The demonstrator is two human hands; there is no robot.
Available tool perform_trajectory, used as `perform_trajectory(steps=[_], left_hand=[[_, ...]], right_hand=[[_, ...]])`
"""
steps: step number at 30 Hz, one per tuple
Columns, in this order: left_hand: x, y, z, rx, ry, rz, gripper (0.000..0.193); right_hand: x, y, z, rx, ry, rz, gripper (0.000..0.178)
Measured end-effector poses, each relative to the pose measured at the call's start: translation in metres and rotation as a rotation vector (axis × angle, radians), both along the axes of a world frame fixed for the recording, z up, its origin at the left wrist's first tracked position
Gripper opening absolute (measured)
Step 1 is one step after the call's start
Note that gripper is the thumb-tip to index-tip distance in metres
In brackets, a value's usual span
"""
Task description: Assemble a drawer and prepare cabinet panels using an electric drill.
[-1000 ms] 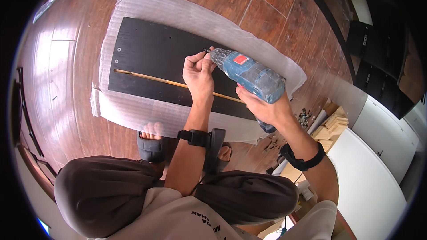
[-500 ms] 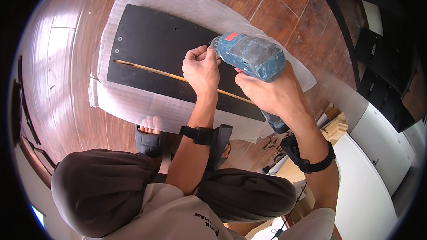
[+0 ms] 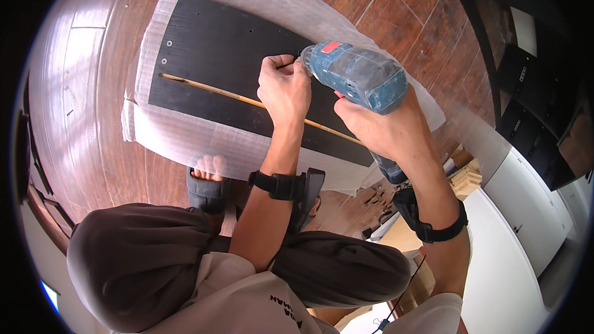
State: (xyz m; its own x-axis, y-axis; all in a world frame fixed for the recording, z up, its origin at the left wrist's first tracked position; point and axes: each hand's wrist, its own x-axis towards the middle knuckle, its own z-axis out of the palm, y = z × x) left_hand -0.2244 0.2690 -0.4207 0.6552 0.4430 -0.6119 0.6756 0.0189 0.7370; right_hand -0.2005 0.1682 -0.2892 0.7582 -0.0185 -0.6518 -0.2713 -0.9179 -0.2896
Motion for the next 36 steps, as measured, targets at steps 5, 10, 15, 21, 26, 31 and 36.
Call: perform_trajectory(steps=[5,10,15,21,26,31,36], left_hand=[[0.000,0.006,0.001,0.015,0.007,-0.021,0.016],[-0.003,0.008,-0.011,-0.024,0.019,-0.031,0.013],[-0.002,0.011,-0.008,-0.146,-0.022,-0.051,0.013],[-0.001,0.031,-0.054,-0.525,-0.197,-0.061,0.014],[-0.029,0.022,-0.037,-0.524,-0.177,-0.251,0.014],[-0.048,0.020,-0.010,-0.375,-0.221,-0.455,0.014],[-0.058,0.014,0.009,-0.264,-0.295,-0.558,0.015]], right_hand=[[-0.002,0.006,-0.003,-0.031,0.034,-0.070,0.031],[-0.001,0.006,0.001,-0.077,-0.077,0.037,0.031],[-0.009,-0.019,0.045,0.110,-0.205,0.118,0.027],[-0.191,-0.098,0.024,0.125,-0.454,-0.064,0.065],[-0.381,-0.099,-0.053,-0.253,-0.346,-0.537,0.056],[-0.459,-0.065,-0.096,-0.151,-0.304,-0.712,0.056],[-0.471,-0.057,-0.120,-0.041,-0.390,-0.726,0.060]])
